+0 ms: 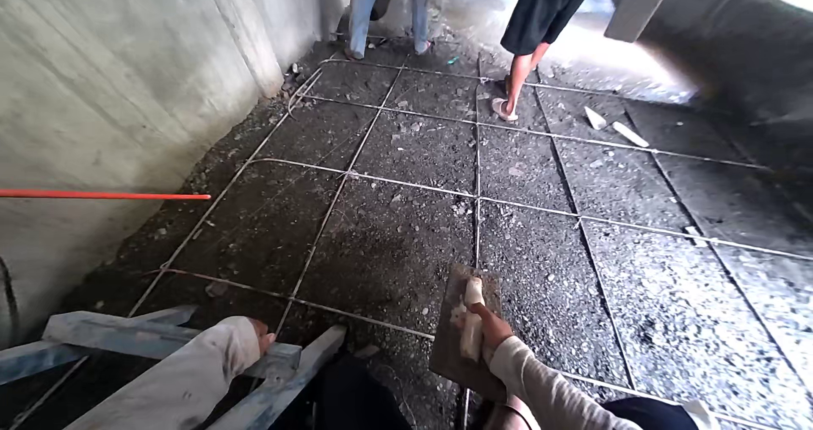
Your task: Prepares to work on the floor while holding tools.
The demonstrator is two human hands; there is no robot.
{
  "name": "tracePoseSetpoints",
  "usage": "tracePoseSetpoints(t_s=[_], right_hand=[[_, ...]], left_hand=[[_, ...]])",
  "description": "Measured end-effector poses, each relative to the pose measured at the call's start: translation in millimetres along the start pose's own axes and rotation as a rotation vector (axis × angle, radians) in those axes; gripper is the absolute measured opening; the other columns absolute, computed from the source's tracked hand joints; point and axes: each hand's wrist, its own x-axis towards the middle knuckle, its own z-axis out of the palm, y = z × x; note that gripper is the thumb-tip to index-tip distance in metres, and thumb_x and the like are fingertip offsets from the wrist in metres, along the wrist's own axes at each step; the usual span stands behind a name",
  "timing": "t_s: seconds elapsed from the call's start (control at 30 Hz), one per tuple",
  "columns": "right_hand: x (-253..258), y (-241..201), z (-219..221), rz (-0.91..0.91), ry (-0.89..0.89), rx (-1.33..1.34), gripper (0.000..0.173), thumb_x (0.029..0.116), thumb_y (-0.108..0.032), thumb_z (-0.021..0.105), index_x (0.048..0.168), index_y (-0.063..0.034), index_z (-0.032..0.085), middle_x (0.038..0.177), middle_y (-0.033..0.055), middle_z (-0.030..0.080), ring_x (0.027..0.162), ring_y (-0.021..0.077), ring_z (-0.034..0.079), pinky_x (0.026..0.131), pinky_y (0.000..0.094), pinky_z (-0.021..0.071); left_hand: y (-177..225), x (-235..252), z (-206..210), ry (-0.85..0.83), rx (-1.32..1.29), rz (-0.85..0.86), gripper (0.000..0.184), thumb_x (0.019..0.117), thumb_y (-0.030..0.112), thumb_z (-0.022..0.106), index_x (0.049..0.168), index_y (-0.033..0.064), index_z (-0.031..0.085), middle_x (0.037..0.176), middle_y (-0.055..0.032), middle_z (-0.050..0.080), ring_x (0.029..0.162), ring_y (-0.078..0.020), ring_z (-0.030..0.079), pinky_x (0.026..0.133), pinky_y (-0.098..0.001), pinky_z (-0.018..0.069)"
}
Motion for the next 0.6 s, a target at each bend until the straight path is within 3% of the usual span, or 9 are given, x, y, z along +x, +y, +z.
tracePoseSetpoints(t_s=[0.6], right_hand=[[-1.0, -0.4, 1.8, 0.015, -0.006, -0.012, 0.038, 0.1033, -0.030, 0.059, 0.121, 0.0036, 0.064, 0.098, 0.0183, 0.074, 0.086, 0.0294, 0.074, 0.079, 0.0479, 0.0604]], left_hand=[[9.4, -20.4, -13.3, -0.022, -0.016, 0.027, 0.056, 0.1100, 0.043, 0.040, 0.126, -0.0032, 0.066, 0.128, -0.0267, 0.066, 0.129, -0.0387, 0.060, 0.112, -0.0575, 0.0421]])
